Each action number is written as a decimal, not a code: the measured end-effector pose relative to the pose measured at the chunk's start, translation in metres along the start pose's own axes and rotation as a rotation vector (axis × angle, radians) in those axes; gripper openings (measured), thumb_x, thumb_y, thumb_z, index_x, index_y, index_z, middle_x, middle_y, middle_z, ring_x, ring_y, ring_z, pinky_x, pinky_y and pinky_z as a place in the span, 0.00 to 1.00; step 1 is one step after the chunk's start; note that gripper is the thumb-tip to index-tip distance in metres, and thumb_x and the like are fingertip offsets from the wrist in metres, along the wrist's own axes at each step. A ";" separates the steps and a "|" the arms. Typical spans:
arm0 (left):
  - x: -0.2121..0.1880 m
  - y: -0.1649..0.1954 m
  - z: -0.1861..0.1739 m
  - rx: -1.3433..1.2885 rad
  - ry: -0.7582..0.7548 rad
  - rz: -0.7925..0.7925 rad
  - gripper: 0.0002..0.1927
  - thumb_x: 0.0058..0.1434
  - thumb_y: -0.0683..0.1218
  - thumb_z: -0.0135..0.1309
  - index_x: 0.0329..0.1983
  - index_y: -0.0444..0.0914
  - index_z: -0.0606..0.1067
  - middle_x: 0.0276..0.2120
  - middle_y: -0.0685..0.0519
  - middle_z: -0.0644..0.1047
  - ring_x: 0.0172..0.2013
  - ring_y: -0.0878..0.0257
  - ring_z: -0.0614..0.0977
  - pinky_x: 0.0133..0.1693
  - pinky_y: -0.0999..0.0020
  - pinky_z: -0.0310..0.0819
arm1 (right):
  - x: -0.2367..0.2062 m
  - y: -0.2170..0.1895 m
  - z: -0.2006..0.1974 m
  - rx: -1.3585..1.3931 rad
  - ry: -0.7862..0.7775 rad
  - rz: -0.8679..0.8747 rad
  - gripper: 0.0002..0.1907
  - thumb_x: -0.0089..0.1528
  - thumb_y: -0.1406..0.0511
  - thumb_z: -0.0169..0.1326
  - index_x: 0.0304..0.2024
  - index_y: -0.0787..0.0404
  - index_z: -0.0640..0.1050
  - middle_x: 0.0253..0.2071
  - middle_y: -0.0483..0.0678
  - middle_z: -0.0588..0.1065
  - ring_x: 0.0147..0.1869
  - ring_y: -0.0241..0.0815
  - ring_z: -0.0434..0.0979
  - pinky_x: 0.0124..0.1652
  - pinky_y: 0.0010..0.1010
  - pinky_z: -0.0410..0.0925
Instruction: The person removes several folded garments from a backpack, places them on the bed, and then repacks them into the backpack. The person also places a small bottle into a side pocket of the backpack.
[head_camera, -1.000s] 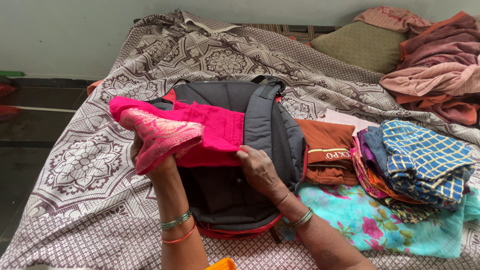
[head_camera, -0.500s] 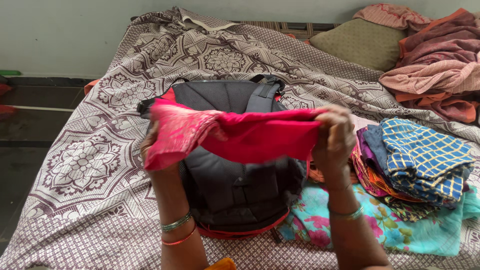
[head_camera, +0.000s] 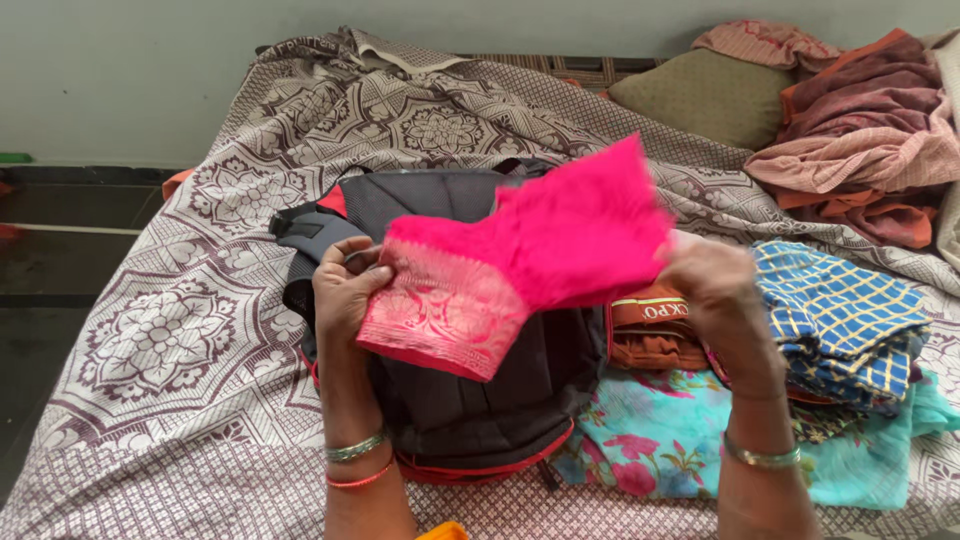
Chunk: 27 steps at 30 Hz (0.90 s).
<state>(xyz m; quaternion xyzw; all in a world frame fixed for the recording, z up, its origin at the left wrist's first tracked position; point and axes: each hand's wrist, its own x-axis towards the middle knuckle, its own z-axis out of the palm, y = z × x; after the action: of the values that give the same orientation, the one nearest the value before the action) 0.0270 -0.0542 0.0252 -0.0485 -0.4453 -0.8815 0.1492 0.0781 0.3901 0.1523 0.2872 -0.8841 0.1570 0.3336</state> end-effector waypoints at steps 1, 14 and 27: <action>-0.001 -0.001 -0.001 0.158 0.025 -0.004 0.23 0.52 0.27 0.54 0.51 0.33 0.70 0.41 0.49 0.80 0.39 0.58 0.86 0.42 0.66 0.82 | -0.010 0.001 0.009 0.113 -0.189 0.147 0.09 0.62 0.73 0.52 0.38 0.56 0.82 0.40 0.47 0.82 0.43 0.45 0.83 0.46 0.37 0.74; -0.030 0.045 0.017 0.508 -0.140 -0.323 0.29 0.59 0.37 0.57 0.62 0.32 0.62 0.33 0.43 0.81 0.27 0.64 0.82 0.28 0.72 0.77 | 0.018 -0.066 0.151 0.053 -0.456 0.031 0.29 0.66 0.48 0.48 0.68 0.47 0.69 0.75 0.54 0.58 0.79 0.62 0.46 0.66 0.67 0.43; -0.071 0.078 0.044 -0.229 -0.193 -0.073 0.15 0.61 0.36 0.57 0.51 0.34 0.71 0.33 0.53 0.78 0.29 0.69 0.79 0.31 0.77 0.74 | -0.026 -0.121 0.183 0.244 -0.674 -0.142 0.41 0.65 0.36 0.31 0.73 0.47 0.63 0.76 0.52 0.59 0.79 0.65 0.50 0.67 0.69 0.45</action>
<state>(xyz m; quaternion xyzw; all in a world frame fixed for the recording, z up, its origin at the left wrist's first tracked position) 0.1159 -0.0469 0.0961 -0.1337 -0.3554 -0.9227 0.0670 0.0766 0.2196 0.0124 0.4212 -0.8969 0.1344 -0.0034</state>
